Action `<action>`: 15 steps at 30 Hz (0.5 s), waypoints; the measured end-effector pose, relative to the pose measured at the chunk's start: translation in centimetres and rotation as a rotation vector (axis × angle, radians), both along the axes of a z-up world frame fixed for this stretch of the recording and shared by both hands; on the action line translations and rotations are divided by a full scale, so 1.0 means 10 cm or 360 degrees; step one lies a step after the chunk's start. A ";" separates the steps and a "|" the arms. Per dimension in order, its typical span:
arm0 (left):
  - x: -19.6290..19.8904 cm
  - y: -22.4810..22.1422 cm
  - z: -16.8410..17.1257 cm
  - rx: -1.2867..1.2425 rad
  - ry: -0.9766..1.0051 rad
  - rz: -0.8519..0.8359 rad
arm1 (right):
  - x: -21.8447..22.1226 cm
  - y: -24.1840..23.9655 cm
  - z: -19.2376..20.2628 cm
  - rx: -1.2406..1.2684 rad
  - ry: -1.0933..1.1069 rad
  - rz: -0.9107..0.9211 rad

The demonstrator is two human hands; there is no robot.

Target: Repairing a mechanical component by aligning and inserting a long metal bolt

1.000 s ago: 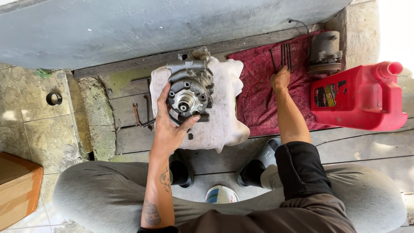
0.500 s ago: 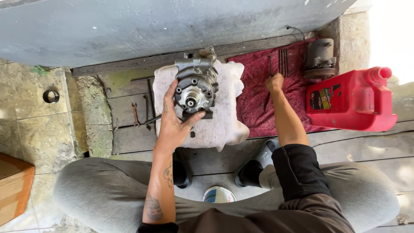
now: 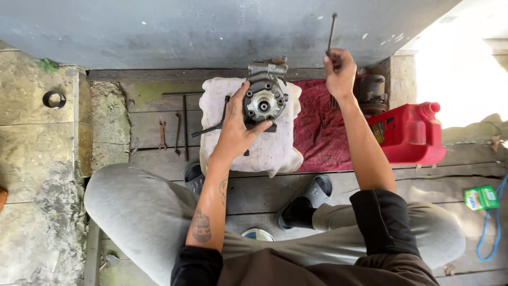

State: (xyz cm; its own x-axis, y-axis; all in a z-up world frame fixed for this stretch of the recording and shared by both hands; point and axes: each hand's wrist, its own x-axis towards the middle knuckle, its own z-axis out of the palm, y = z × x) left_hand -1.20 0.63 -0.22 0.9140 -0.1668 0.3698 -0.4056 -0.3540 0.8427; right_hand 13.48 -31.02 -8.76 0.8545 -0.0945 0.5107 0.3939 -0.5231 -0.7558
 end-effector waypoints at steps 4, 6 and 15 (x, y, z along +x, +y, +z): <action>-0.07 0.11 0.22 -0.0059 0.0064 -0.0132 | -0.35 0.40 0.89 0.0127 -0.0139 0.0312; -0.13 0.12 0.39 -0.0337 -0.0010 -0.0088 | -0.52 0.55 1.17 0.0077 -0.0332 0.0456; -0.42 0.11 1.00 -0.0410 -0.0552 0.0132 | -1.10 1.01 1.56 -0.0470 -0.0543 0.0803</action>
